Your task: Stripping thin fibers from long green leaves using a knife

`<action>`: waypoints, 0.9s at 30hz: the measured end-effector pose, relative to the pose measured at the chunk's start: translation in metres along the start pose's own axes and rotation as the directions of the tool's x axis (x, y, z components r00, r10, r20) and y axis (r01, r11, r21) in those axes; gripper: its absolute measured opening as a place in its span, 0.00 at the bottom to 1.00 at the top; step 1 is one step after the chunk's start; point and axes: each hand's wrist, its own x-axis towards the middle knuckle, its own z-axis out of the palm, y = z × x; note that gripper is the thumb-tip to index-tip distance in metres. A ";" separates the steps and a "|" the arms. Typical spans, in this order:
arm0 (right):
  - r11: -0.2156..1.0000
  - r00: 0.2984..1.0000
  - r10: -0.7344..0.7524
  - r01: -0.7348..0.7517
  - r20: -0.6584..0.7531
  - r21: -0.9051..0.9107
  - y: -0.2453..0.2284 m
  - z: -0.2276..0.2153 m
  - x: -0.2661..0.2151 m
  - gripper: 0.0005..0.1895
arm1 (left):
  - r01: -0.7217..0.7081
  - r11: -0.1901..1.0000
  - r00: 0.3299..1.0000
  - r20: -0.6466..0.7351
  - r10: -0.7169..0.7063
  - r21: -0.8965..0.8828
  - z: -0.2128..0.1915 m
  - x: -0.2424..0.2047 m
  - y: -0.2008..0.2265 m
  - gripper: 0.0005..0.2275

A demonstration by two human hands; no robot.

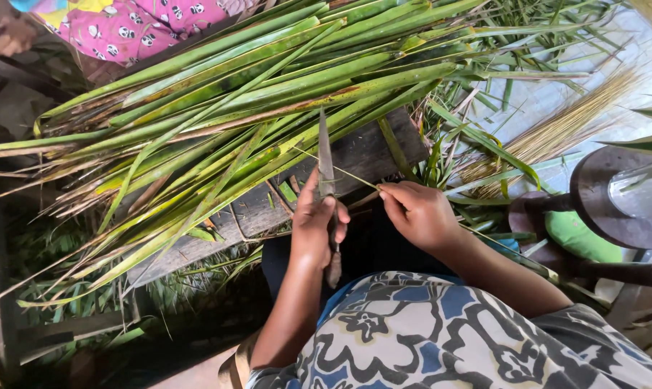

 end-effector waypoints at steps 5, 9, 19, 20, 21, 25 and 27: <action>0.996 0.998 0.053 -0.051 -0.021 0.078 0.002 0.000 0.002 0.07 | 0.131 0.991 0.963 0.235 -0.132 0.020 0.005 -0.011 -0.005 0.26; 0.992 0.994 0.097 -0.101 0.055 0.080 0.009 0.001 -0.003 0.05 | 0.187 0.981 0.909 0.386 -0.156 -0.043 0.001 -0.012 -0.035 0.26; 0.952 0.976 0.200 -0.215 0.091 0.219 -0.006 -0.013 0.005 0.03 | 0.205 0.972 0.903 0.405 -0.143 -0.112 0.004 -0.011 -0.032 0.25; 0.950 0.979 0.187 -0.202 0.085 0.237 -0.010 -0.015 0.007 0.03 | 0.201 0.973 0.905 0.401 -0.142 -0.110 0.005 -0.011 -0.029 0.25; 0.948 0.982 0.174 -0.188 0.078 0.255 -0.015 -0.017 0.010 0.03 | 0.197 0.975 0.907 0.396 -0.140 -0.107 0.006 -0.011 -0.026 0.25; 0.937 0.979 0.188 -0.203 0.080 0.285 -0.010 -0.014 0.006 0.03 | 0.191 0.975 0.918 0.372 -0.135 -0.118 0.007 -0.010 -0.032 0.26; 0.942 0.975 0.197 -0.217 0.102 0.257 -0.006 -0.013 0.001 0.03 | 0.171 0.982 0.925 0.357 -0.132 -0.080 0.009 -0.012 -0.033 0.25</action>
